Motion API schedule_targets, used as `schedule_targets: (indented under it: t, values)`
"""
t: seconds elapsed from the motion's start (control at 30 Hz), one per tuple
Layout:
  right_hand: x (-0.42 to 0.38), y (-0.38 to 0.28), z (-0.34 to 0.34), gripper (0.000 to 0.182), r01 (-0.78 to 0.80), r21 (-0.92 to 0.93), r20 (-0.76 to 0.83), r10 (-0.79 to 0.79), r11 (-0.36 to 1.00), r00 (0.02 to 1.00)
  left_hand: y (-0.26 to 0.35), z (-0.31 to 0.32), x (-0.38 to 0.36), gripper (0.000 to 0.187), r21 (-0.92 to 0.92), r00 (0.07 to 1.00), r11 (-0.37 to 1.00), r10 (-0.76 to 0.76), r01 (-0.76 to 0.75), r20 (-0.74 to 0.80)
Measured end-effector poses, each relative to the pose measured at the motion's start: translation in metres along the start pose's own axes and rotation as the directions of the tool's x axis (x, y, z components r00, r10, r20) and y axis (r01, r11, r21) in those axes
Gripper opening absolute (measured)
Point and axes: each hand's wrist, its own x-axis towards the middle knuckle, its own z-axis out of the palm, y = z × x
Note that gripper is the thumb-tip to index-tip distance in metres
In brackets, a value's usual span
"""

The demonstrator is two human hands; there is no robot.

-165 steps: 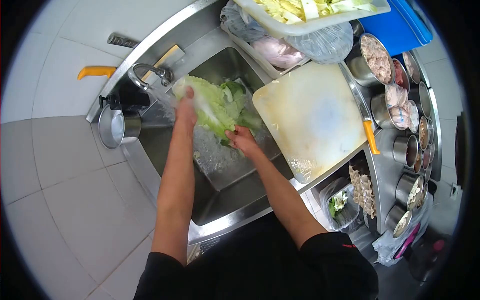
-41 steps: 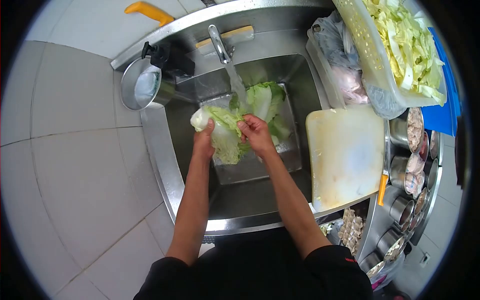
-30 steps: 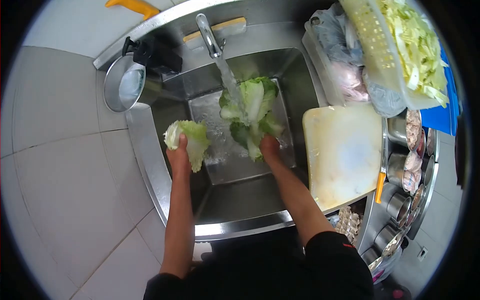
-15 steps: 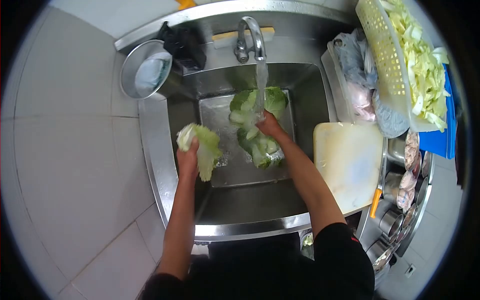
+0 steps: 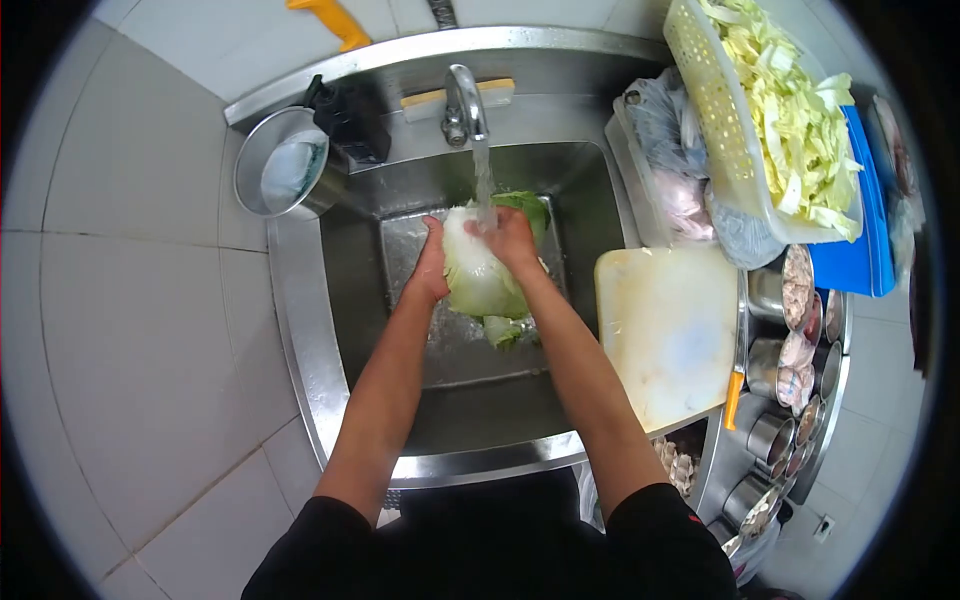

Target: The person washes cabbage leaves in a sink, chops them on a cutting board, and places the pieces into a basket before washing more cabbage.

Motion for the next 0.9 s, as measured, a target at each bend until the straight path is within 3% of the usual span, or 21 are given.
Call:
schedule_targets:
  t: [0.03, 0.1, 0.13, 0.2, 0.23, 0.27, 0.33, 0.37, 0.4, 0.47, 0.53, 0.6, 0.7, 0.83, 0.9]
  values:
    - [0.001, 0.002, -0.001, 0.044, -0.007, 0.001, -0.008, 0.007, 1.000, 1.000, -0.004, 0.003, 0.002, 0.039, -0.149, 0.994, 0.987, -0.045, 0.059, 0.097]
    - [0.002, 0.005, -0.005, 0.040, 0.003, -0.124, -0.193, -0.027, 0.992, 0.981, -0.014, 0.006, 0.006, 0.043, 0.307, 0.982, 0.951, 0.035, 0.024, -0.184]
    - [0.003, 0.010, -0.007, 0.040, -0.005, -0.119, -0.198, -0.018, 0.993, 0.980, -0.016, 0.013, 0.003, 0.043, 0.311, 0.982, 0.950, 0.026, 0.034, -0.186]
    - [0.004, 0.019, -0.013, 0.043, -0.052, 0.354, -0.023, 0.064, 0.934, 0.998, -0.013, 0.027, -0.001, 0.044, 0.439, 0.926, 0.894, 0.236, -0.088, -0.296]
    - [0.003, 0.021, -0.022, 0.048, -0.167, 0.241, 0.163, 0.130, 0.956, 0.978, -0.006, 0.039, -0.009, 0.043, 0.429, 0.895, 0.894, 0.291, -0.128, -0.338]
    - [-0.008, 0.010, -0.023, 0.048, -0.165, 0.254, 0.158, 0.127, 0.953, 0.979, 0.002, 0.045, -0.013, 0.043, 0.441, 0.896, 0.889, 0.292, -0.124, -0.336]
    - [-0.042, -0.006, -0.018, 0.048, 0.066, -0.191, 0.216, -0.024, 0.979, 0.976, 0.018, 0.046, -0.024, 0.046, 0.529, 0.836, 0.816, 0.445, -0.232, -0.320]
    - [-0.048, -0.008, -0.015, 0.049, 0.070, 0.060, 0.364, -0.088, 0.996, 0.927, 0.031, 0.044, -0.030, 0.046, 0.536, 0.855, 0.815, 0.426, -0.219, -0.297]
    - [-0.047, -0.004, -0.006, 0.049, 0.075, 0.080, 0.366, -0.099, 0.994, 0.925, 0.041, 0.042, -0.035, 0.046, 0.552, 0.849, 0.805, 0.435, -0.217, -0.300]
    - [-0.046, 0.010, 0.020, 0.053, -0.200, 0.472, 0.560, -0.116, 0.859, 0.820, 0.062, 0.052, -0.054, 0.047, 0.569, 0.801, 0.770, 0.520, -0.290, -0.296]
    - [-0.051, 0.014, 0.036, 0.053, -0.278, 0.554, 0.581, -0.125, 0.785, 0.804, 0.085, 0.063, -0.069, 0.045, 0.539, 0.786, 0.784, 0.530, -0.309, -0.319]
    - [-0.064, 0.006, 0.043, 0.046, -0.507, 0.757, 0.609, -0.161, 0.412, 0.777, 0.107, 0.057, -0.075, 0.044, 0.450, 0.831, 0.829, 0.483, -0.333, -0.274]
    - [-0.076, -0.005, 0.052, 0.041, -0.510, 0.813, 0.574, -0.234, 0.282, 0.785, 0.122, 0.078, -0.093, 0.042, 0.470, 0.811, 0.805, 0.520, -0.361, -0.268]
    - [-0.079, -0.005, 0.074, 0.037, -0.352, 0.846, 0.484, -0.302, 0.400, 0.821, 0.129, 0.083, -0.102, 0.040, 0.449, 0.783, 0.803, 0.547, -0.392, -0.296]
    - [-0.085, -0.013, 0.079, 0.035, -0.153, 0.826, 0.360, -0.299, 0.542, 0.884, 0.129, 0.085, -0.104, 0.040, 0.447, 0.778, 0.802, 0.552, -0.396, -0.301]
